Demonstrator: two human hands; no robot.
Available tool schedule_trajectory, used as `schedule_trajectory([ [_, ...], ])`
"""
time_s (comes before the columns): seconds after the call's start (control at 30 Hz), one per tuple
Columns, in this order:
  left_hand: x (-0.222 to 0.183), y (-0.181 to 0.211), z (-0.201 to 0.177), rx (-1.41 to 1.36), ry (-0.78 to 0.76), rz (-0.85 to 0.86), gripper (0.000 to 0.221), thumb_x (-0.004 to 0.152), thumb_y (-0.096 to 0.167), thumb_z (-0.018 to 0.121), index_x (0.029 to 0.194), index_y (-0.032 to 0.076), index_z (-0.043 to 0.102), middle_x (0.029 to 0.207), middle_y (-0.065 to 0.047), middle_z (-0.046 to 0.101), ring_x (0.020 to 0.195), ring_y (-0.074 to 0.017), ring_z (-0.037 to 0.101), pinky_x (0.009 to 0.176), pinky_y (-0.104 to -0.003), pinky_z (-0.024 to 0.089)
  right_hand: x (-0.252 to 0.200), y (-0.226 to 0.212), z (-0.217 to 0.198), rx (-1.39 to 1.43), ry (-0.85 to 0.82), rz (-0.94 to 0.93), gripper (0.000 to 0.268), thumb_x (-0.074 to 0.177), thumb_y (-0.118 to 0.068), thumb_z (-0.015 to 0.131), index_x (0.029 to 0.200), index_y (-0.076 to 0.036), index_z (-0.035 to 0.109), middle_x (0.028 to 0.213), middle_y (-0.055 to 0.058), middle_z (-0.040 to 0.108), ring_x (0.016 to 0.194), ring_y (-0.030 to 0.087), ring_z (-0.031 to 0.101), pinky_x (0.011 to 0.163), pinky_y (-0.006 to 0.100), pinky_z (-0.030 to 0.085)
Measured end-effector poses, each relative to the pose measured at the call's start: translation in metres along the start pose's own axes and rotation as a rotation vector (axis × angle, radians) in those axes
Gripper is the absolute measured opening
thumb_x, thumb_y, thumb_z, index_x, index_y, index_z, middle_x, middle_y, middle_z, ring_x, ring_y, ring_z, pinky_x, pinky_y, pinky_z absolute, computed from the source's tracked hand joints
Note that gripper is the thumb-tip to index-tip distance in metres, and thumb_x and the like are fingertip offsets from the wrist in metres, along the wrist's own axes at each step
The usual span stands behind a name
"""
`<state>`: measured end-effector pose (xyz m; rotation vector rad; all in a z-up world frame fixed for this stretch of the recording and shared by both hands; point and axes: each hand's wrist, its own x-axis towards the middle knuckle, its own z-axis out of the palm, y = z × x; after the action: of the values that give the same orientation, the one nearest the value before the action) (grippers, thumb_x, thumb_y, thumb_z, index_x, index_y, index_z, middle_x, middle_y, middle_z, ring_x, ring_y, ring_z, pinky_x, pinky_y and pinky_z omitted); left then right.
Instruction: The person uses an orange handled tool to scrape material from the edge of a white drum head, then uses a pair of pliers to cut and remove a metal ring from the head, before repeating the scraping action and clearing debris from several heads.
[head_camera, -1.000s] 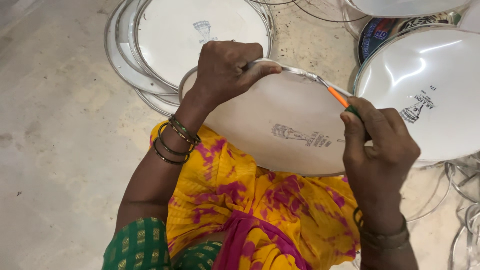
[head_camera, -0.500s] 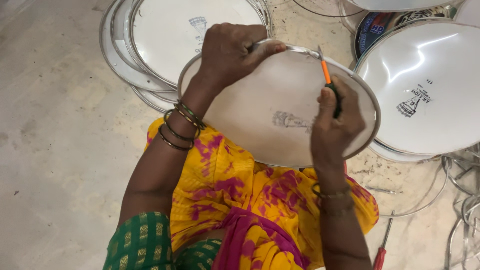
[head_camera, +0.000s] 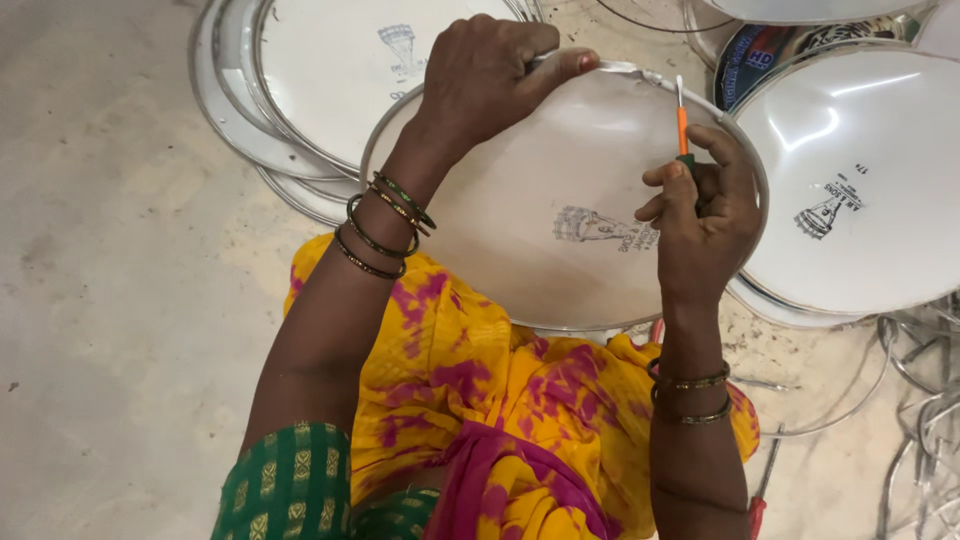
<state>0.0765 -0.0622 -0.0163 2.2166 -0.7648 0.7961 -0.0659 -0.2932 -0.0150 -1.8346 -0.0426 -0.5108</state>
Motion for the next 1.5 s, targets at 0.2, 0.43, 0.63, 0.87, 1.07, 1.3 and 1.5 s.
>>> schedule_trajectory([
  [0.2,0.003,-0.009,0.004,-0.019,-0.043,-0.052,0.068,0.103,0.06,0.066,0.056,0.012,0.053,0.044,-0.004,0.043,0.038,-0.0235,0.043,0.041,-0.04,0.032,0.01,0.006,0.003,-0.18,0.009,-0.198,0.023,0.113,-0.006,0.065,0.136,-0.003,0.062,0.081,0.001,0.062,0.067,0.005,0.055,0.063,0.021,0.041],
  [0.43,0.008,-0.015,0.01,-0.028,-0.078,-0.104,0.069,0.102,0.06,0.066,0.054,0.011,0.053,0.043,-0.004,0.043,0.037,-0.0239,0.042,0.04,-0.04,0.031,0.014,0.012,0.008,-0.365,0.024,-0.245,0.021,0.112,-0.006,0.072,0.132,-0.005,0.066,0.082,-0.003,0.057,0.066,0.003,0.045,0.063,0.022,0.033],
  [0.63,0.006,-0.014,0.024,-0.059,-0.097,-0.098,0.07,0.101,0.062,0.065,0.055,0.011,0.052,0.044,-0.005,0.044,0.039,-0.0258,0.043,0.042,-0.041,0.033,0.021,0.022,0.01,-0.305,0.019,-0.257,0.019,0.112,-0.004,0.071,0.13,-0.004,0.065,0.076,-0.003,0.058,0.065,0.002,0.047,0.06,0.019,0.034],
  [0.87,0.003,-0.016,0.036,-0.067,-0.149,-0.15,0.072,0.1,0.063,0.063,0.053,0.011,0.052,0.043,-0.006,0.043,0.039,-0.0273,0.043,0.042,-0.042,0.032,0.009,0.038,0.004,-0.256,0.039,-0.204,0.018,0.112,-0.002,0.069,0.13,-0.003,0.065,0.076,-0.003,0.058,0.066,0.002,0.048,0.061,0.018,0.035],
  [1.07,0.005,-0.016,0.038,-0.086,-0.166,-0.167,0.072,0.1,0.064,0.063,0.053,0.011,0.052,0.042,-0.005,0.042,0.038,-0.0262,0.042,0.041,-0.042,0.031,0.009,0.047,0.005,-0.26,0.042,-0.213,0.02,0.111,-0.001,0.068,0.131,-0.003,0.064,0.077,-0.003,0.055,0.063,0.002,0.045,0.059,0.019,0.033],
  [1.3,0.004,-0.016,0.04,-0.087,-0.153,-0.167,0.072,0.1,0.063,0.063,0.053,0.01,0.053,0.042,-0.005,0.042,0.039,-0.0261,0.041,0.042,-0.042,0.031,0.012,0.048,0.009,-0.276,0.047,-0.253,0.021,0.112,0.0,0.066,0.132,-0.003,0.063,0.075,-0.002,0.054,0.064,0.002,0.045,0.059,0.019,0.033],
  [1.5,0.006,-0.015,0.04,-0.093,-0.167,-0.174,0.071,0.1,0.064,0.063,0.053,0.011,0.053,0.043,-0.005,0.043,0.039,-0.0264,0.042,0.042,-0.041,0.032,0.014,0.054,0.013,-0.286,0.061,-0.283,0.021,0.113,0.0,0.068,0.132,-0.004,0.062,0.077,0.0,0.06,0.065,0.002,0.052,0.06,0.019,0.039],
])
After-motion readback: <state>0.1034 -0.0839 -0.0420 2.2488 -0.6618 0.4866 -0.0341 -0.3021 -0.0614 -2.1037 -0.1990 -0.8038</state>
